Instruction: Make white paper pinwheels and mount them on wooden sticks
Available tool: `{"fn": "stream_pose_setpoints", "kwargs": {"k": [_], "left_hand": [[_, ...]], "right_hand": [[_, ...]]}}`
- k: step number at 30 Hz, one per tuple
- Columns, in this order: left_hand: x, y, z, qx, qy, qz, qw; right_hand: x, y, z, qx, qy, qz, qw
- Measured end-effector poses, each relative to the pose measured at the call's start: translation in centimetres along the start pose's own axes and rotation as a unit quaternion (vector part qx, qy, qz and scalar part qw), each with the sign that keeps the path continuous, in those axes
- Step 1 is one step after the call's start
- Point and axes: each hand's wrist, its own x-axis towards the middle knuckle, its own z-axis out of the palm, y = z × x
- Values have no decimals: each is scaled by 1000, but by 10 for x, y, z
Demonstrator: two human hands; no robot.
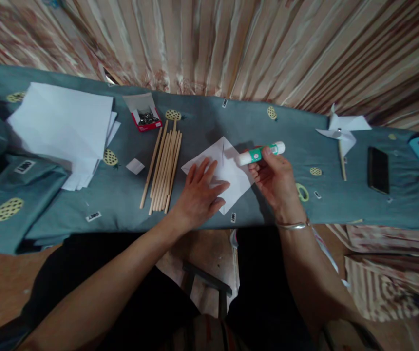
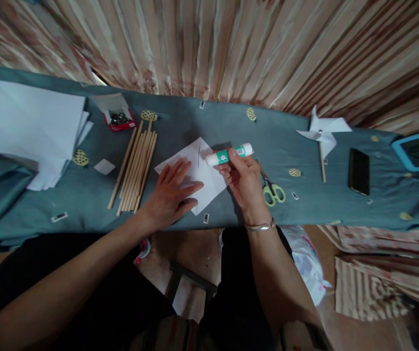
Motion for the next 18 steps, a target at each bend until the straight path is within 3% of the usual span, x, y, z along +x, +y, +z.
{"fn": "stream_pose_setpoints", "kwargs": {"k": [5,10,14,18], "left_hand": [[-12,-16,-24,-16,81,30,996],[-30,-57,-68,72,149,-98,981],[-49,-80,-88,98,108,-150,978],[-57,-81,-89,65,88,-191,975]], "right_hand": [[-2,-1,-12,15,-22,3,1000],[-7,-3,-18,24,-53,6,998],[-10,-3,-20,49,-54,11,997],[-11,-1,-19,89,-47,26,995]]}}
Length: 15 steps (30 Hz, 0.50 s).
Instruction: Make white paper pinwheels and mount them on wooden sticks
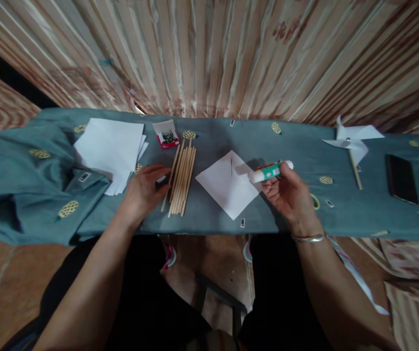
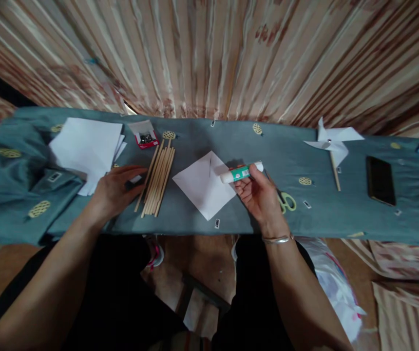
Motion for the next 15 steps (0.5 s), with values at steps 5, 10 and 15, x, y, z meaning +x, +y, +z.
{"fn": "stream_pose_setpoints", "kwargs": {"k": [5,10,15], "left_hand": [[1,-2,-1,-12,29,-40,999],[3,1,-5,-4,38,-63,997],[2,46,4,-246,83,-48,964]], "right_hand": [[-1,1,3,24,-9,25,999],[-8,-1,13,149,-5,81,986],[-17,-2,22,174,-51,113,977]]}}
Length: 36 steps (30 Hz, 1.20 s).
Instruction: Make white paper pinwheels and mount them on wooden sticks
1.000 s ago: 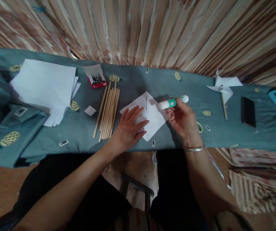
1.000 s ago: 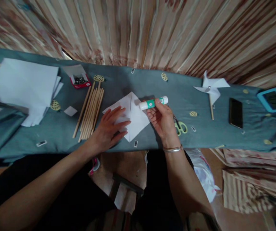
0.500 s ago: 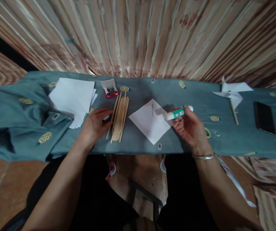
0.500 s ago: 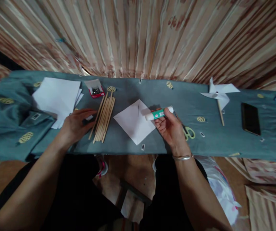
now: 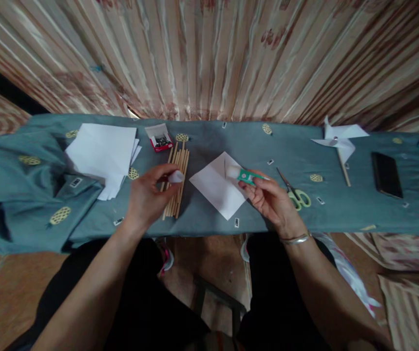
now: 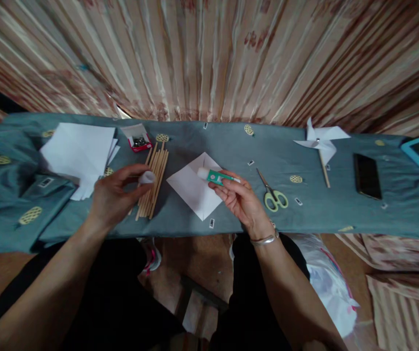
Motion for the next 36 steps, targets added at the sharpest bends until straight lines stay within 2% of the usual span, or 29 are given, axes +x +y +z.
{"fn": "stream_pose_setpoints", "kwargs": {"k": [2,4,9,15,20,28,36], "left_hand": [[-4,12,19,-85,-51,0,995],[-6,19,36,-131,-74,3,989],[-3,25,56,-173,-82,49,980],[-3,30,60,-184,-106,27,977],[-4,33,60,-168,-105,33,980],[-4,35,59,-140,-108,60,982],[-6,37,56,-90,-119,111,983]], "right_hand": [[-4,2,3,10,-19,18,1000],[-7,4,6,20,-35,34,999],[-9,8,10,22,-41,43,998],[-9,8,7,9,-41,36,998],[-11,7,5,3,-22,25,999],[-12,6,5,-32,-8,15,999],[-14,4,2,-95,-33,23,995]]}}
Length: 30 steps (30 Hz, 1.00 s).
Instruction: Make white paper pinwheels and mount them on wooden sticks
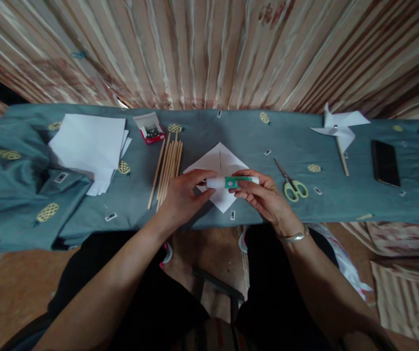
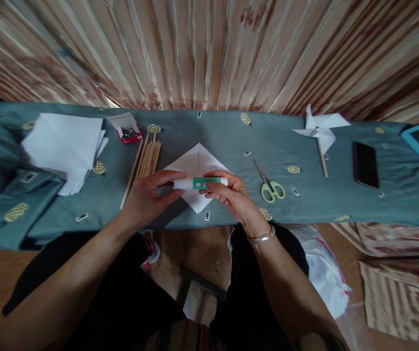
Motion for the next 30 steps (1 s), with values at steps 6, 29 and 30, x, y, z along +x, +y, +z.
{"fn": "stream_pose_setpoints", "kwargs": {"k": [6,29,30], "left_hand": [[-3,3,7,10,-14,-9,1000],[-23,-60,-86,343,158,-50,925],[-22,-52,-76,334,152,-1,930]], "right_hand": [[0,6,13,-2,-18,11,1000],[-7,12,-11,-347,66,-176,919],[-9,13,-12,-392,67,-195,896]]}}
